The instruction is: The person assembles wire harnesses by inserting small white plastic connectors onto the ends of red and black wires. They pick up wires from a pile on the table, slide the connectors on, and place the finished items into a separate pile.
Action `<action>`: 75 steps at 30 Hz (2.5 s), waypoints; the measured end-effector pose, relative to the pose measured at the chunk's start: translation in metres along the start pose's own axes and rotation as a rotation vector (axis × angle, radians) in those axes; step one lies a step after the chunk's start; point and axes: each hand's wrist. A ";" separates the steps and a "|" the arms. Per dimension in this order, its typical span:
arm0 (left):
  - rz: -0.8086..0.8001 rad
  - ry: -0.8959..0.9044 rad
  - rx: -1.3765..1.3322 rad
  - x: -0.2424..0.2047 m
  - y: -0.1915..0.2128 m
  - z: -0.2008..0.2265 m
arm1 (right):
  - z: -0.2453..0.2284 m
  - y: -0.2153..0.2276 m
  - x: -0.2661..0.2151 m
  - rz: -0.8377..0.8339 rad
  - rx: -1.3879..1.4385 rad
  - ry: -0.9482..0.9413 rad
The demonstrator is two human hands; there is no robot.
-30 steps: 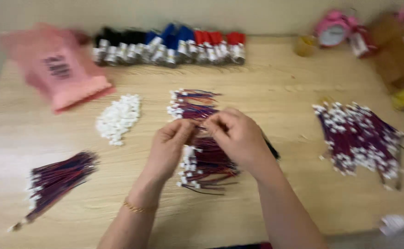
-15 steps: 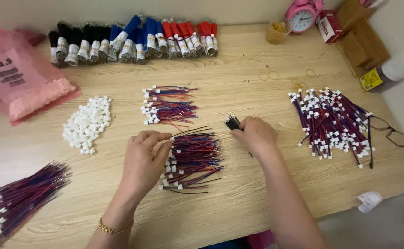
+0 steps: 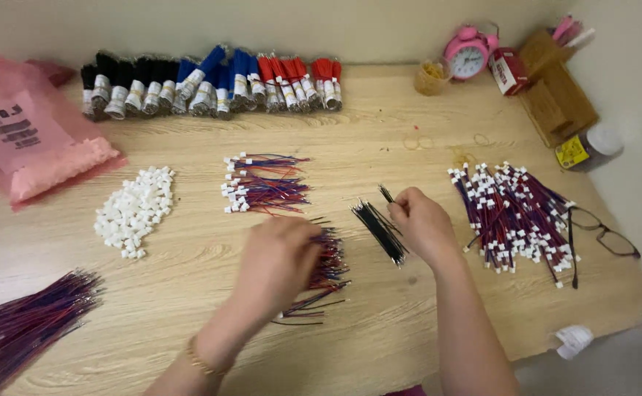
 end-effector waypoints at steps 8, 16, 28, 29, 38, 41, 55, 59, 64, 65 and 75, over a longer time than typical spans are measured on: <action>-0.460 -0.116 0.298 0.049 -0.067 0.053 | 0.026 -0.021 0.013 0.063 0.200 0.032; -0.741 0.011 0.369 0.068 -0.079 0.046 | 0.045 -0.014 0.015 0.220 0.610 -0.071; 0.088 0.115 -0.737 0.057 0.014 0.053 | -0.046 -0.006 -0.004 0.079 0.443 0.409; 0.161 0.041 -0.693 0.055 0.015 0.048 | -0.050 -0.011 -0.002 0.097 0.494 0.442; 0.299 0.323 0.017 0.068 0.044 -0.158 | -0.061 -0.007 0.003 0.053 0.655 0.230; 0.165 0.360 0.172 0.086 0.031 -0.188 | -0.067 -0.012 0.005 0.051 0.695 0.248; -0.027 0.274 0.541 0.100 0.011 -0.200 | -0.096 -0.016 0.024 0.020 0.871 0.309; 0.178 0.334 0.195 0.095 0.057 -0.132 | -0.102 -0.012 0.021 0.017 0.918 0.399; 0.385 0.164 -0.095 0.063 0.080 -0.067 | -0.116 0.000 0.003 0.034 0.897 0.477; 0.364 0.197 -0.177 0.054 0.081 -0.052 | -0.120 0.006 -0.003 0.048 0.871 0.476; 0.302 0.385 -0.971 0.018 0.046 -0.029 | -0.132 0.034 -0.040 0.159 0.519 0.545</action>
Point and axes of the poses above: each hand's wrist, its own x-axis towards the middle knuckle, its own y-axis out of the back of the hand, z = x × y, and after that the axes turned 10 degrees about -x, right-handed
